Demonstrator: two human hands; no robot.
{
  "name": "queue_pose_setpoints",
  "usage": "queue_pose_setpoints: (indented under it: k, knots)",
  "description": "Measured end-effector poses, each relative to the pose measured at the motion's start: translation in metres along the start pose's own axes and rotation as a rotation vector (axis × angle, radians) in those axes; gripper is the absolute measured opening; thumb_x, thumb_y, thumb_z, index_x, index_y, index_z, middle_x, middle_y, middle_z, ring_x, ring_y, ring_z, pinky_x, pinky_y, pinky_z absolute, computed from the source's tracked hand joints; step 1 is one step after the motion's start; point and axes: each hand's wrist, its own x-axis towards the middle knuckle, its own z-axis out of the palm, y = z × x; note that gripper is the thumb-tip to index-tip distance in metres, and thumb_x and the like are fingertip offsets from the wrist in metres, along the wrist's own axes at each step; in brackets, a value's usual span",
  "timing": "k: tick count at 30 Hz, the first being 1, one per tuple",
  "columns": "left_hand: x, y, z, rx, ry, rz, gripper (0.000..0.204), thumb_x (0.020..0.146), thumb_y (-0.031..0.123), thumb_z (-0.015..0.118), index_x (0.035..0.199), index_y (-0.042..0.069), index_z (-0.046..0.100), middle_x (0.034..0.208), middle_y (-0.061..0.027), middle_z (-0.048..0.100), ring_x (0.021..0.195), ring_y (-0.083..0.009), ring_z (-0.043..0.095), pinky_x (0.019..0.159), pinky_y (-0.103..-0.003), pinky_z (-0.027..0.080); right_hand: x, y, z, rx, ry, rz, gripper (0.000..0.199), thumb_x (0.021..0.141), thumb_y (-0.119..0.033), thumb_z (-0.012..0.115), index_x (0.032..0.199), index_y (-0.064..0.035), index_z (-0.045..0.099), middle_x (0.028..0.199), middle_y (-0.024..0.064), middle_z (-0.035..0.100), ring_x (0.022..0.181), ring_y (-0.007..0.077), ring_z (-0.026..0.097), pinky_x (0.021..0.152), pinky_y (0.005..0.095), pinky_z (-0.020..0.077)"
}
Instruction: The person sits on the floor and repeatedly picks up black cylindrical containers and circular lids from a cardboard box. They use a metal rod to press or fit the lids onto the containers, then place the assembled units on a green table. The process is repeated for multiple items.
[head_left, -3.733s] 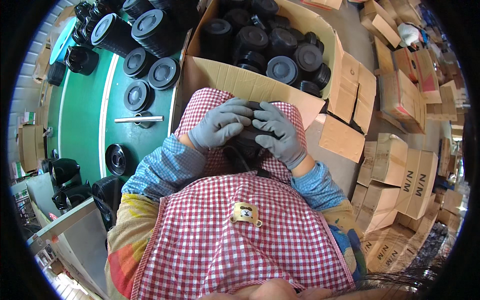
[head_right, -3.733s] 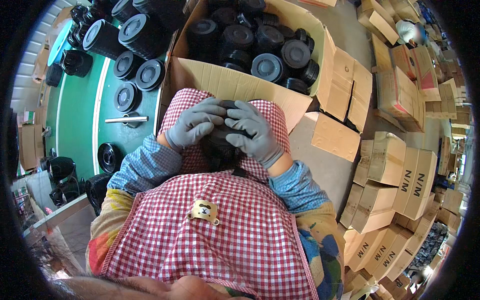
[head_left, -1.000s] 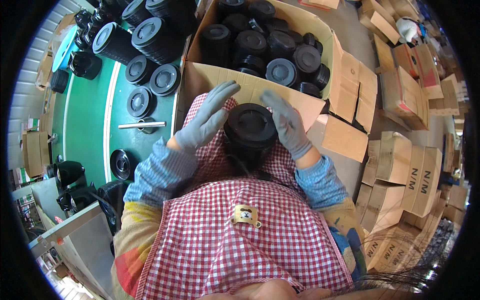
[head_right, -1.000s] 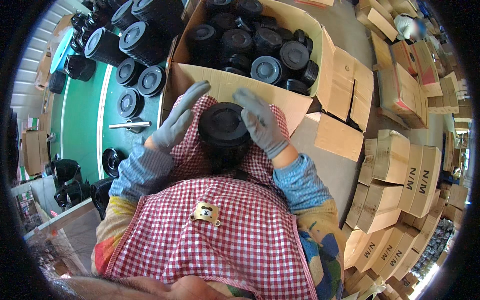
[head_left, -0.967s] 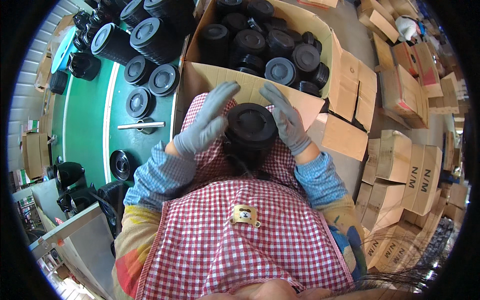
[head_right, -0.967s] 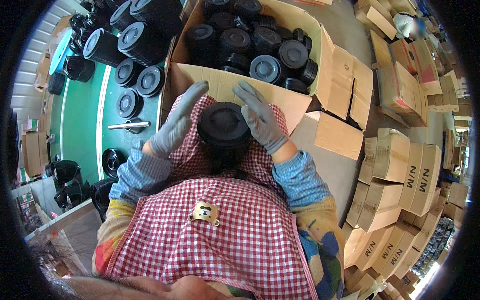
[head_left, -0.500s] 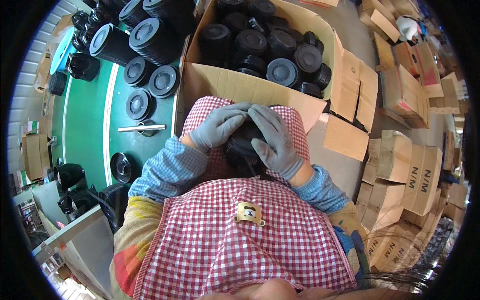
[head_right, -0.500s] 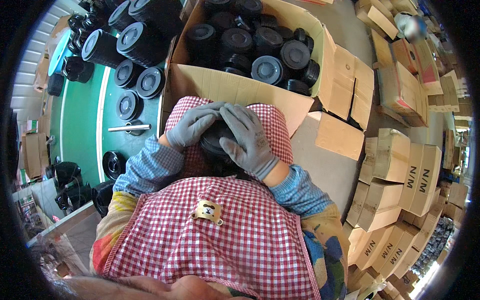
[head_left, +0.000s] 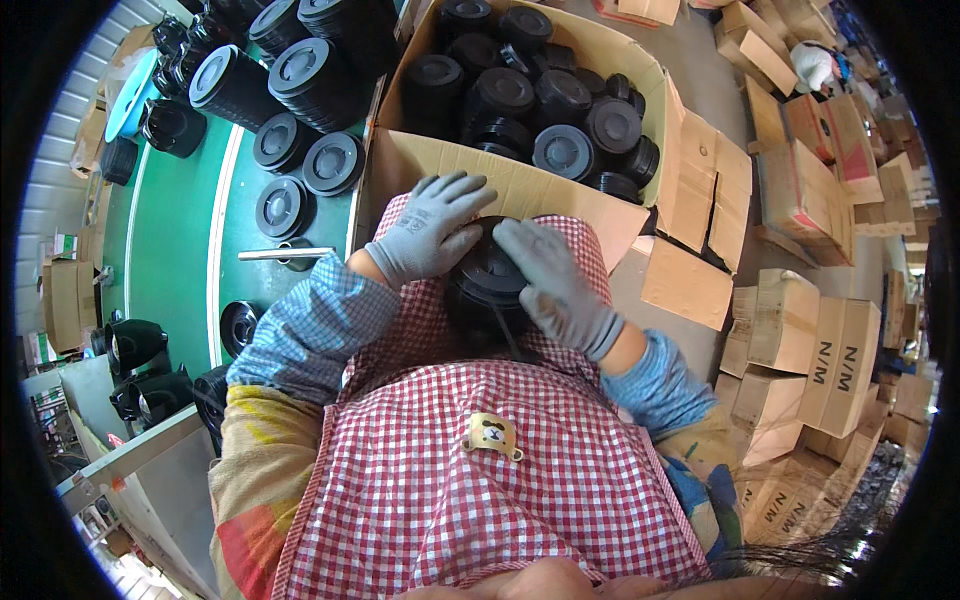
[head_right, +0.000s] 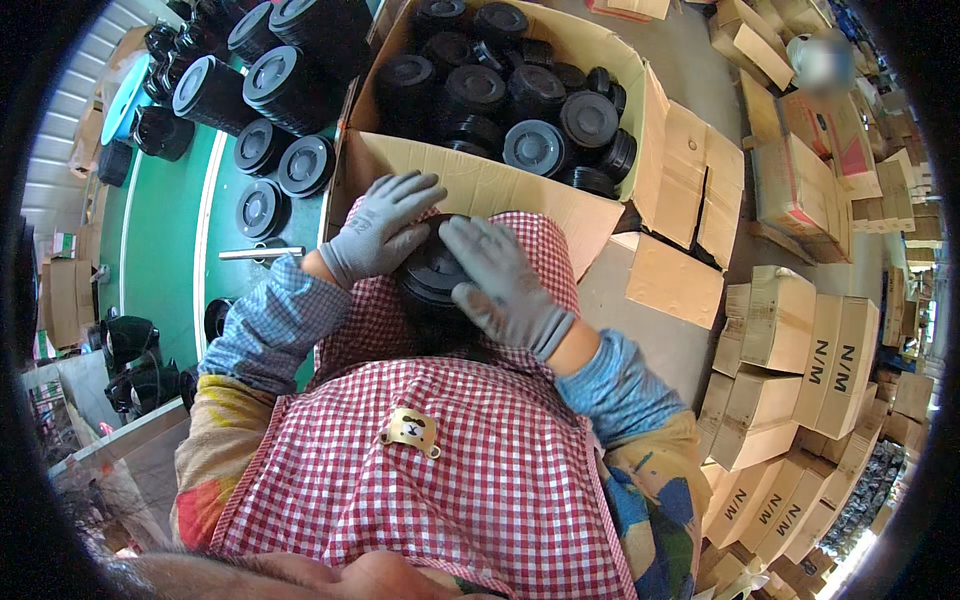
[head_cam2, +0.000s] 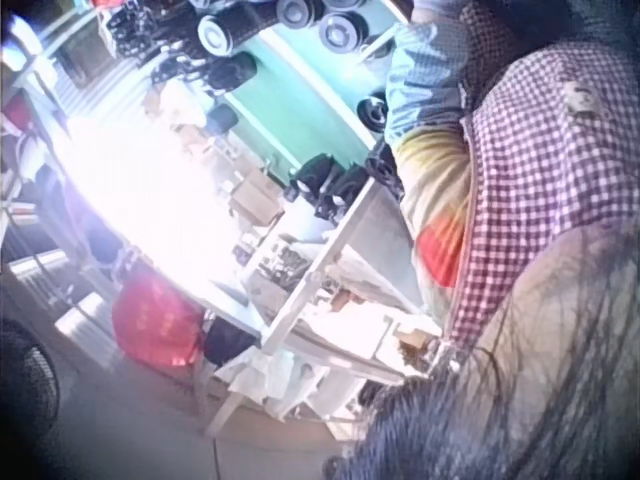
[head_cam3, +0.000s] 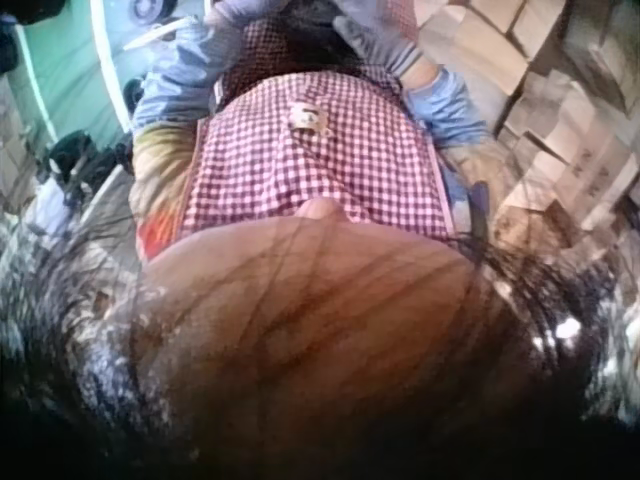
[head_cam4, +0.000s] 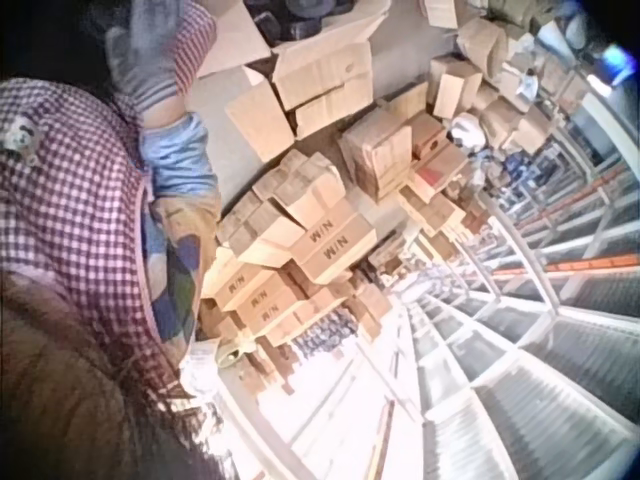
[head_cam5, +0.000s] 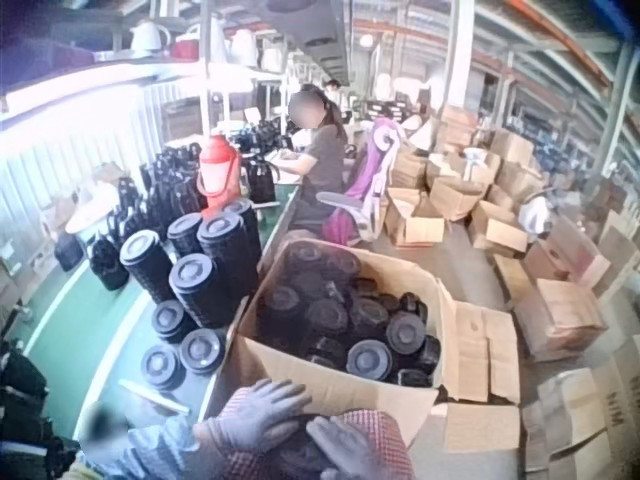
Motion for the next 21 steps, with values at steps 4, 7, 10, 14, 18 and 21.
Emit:
queue_pose_setpoints:
  k: [4, 7, 10, 14, 18, 21]
  knots:
    - [0.017, 0.031, -0.001, -0.297, -0.139, -0.273, 0.038, 0.098, 0.019, 0.056, 0.134, 0.007, 0.060, 0.132, -0.0216, 0.063, 0.122, -0.0390, 0.061, 0.105, -0.044, 0.048, 0.013, 0.021, -0.012, -0.214, -0.063, -0.029, 0.094, 0.093, -0.078, 0.035, 0.160, -0.0123, 0.032, 0.163, 0.0222, 0.029, 0.152, 0.0438, 0.021, 0.124, 0.0564, 0.0079]
    - [0.032, -0.020, 0.027, -0.542, -0.144, -0.367, 0.031, 0.096, 0.020, 0.061, 0.123, 0.007, 0.066, 0.122, -0.0188, 0.069, 0.115, -0.0394, 0.065, 0.098, -0.047, 0.051, 0.026, -0.017, 0.003, -0.382, -0.230, -0.155, 0.099, 0.085, -0.079, 0.049, 0.162, -0.0201, 0.029, 0.167, 0.0168, 0.023, 0.155, 0.0393, 0.017, 0.124, 0.0570, 0.0040]
    - [0.083, 0.009, 0.004, -0.119, -0.393, -0.467, 0.031, 0.097, 0.022, 0.061, 0.125, 0.008, 0.066, 0.124, -0.0189, 0.068, 0.116, -0.0372, 0.065, 0.099, -0.047, 0.051, 0.034, -0.036, 0.002, -0.144, -0.366, -0.263, 0.104, 0.079, -0.072, 0.065, 0.162, -0.0198, 0.029, 0.167, 0.0154, 0.024, 0.155, 0.0382, 0.017, 0.124, 0.0577, 0.0052]
    - [0.059, -0.004, 0.004, -0.612, -0.470, -0.328, 0.037, 0.096, 0.018, 0.066, 0.131, 0.008, 0.063, 0.127, -0.0153, 0.068, 0.122, -0.0355, 0.062, 0.104, -0.045, 0.049, 0.038, 0.036, -0.050, -0.305, -0.339, -0.243, 0.111, 0.071, -0.068, 0.076, 0.161, -0.0214, 0.032, 0.166, 0.0154, 0.028, 0.155, 0.0382, 0.017, 0.125, 0.0571, 0.0060]
    - [0.080, -0.025, 0.041, -0.514, -0.407, -0.290, 0.038, 0.100, 0.037, 0.058, 0.123, 0.009, 0.069, 0.114, -0.0164, 0.072, 0.109, -0.0341, 0.068, 0.095, -0.044, 0.052, 0.055, 0.012, -0.003, -0.003, -0.461, -0.316, 0.094, 0.075, -0.071, 0.069, 0.152, -0.0219, 0.048, 0.162, 0.0137, 0.034, 0.151, 0.0378, 0.024, 0.124, 0.0597, 0.0071]
    - [0.129, 0.015, 0.026, -0.030, -0.607, -0.255, 0.037, 0.099, 0.036, 0.060, 0.124, 0.011, 0.068, 0.116, -0.0175, 0.071, 0.110, -0.0334, 0.069, 0.094, -0.045, 0.052, 0.063, -0.023, 0.014, -0.147, -0.250, -0.463, 0.077, 0.085, -0.064, 0.062, 0.149, -0.0223, 0.052, 0.158, 0.0140, 0.039, 0.145, 0.0373, 0.032, 0.122, 0.0609, 0.0129]
